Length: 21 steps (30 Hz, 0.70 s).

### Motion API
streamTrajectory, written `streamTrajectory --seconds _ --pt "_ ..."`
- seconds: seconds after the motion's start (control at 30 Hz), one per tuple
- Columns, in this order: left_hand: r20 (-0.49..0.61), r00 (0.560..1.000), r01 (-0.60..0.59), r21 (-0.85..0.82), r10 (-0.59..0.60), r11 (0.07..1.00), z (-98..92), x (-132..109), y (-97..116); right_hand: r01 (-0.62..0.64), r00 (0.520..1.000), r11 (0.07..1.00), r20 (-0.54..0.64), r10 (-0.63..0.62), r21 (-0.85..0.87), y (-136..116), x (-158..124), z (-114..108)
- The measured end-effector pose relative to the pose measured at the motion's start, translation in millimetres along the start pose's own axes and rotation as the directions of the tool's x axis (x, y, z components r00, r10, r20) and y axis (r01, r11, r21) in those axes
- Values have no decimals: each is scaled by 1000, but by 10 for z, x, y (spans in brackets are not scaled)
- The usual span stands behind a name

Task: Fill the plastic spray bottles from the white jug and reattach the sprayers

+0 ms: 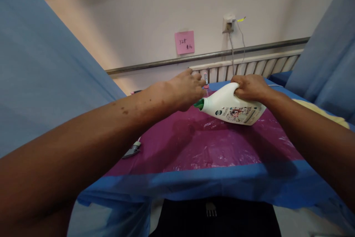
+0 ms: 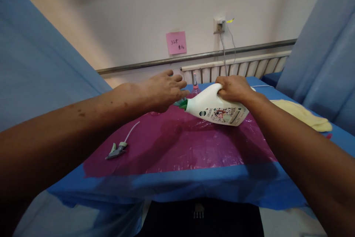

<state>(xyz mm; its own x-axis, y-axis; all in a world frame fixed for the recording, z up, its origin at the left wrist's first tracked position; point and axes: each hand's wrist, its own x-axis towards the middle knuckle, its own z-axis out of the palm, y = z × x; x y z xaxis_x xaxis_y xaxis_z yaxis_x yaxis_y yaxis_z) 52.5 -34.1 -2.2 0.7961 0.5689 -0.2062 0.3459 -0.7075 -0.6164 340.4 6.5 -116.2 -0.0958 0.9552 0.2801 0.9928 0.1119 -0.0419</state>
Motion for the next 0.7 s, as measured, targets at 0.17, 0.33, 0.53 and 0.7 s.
streamTrajectory --seconds 0.17,0.33,0.53,0.7 --pt "-21 999 -26 -13 25 1000 -77 17 -14 -6 1000 1000 -22 7 11 29 -17 -3" --pt "-36 999 -8 -41 6 999 -81 -19 -46 -23 999 999 -26 24 48 64 -25 2" --pt "-103 993 62 -37 -65 997 68 -150 -136 -56 997 994 -41 60 89 169 -62 4" --pt "-178 967 169 -75 -180 983 240 -224 -163 -94 991 974 -73 111 207 297 -129 -11"
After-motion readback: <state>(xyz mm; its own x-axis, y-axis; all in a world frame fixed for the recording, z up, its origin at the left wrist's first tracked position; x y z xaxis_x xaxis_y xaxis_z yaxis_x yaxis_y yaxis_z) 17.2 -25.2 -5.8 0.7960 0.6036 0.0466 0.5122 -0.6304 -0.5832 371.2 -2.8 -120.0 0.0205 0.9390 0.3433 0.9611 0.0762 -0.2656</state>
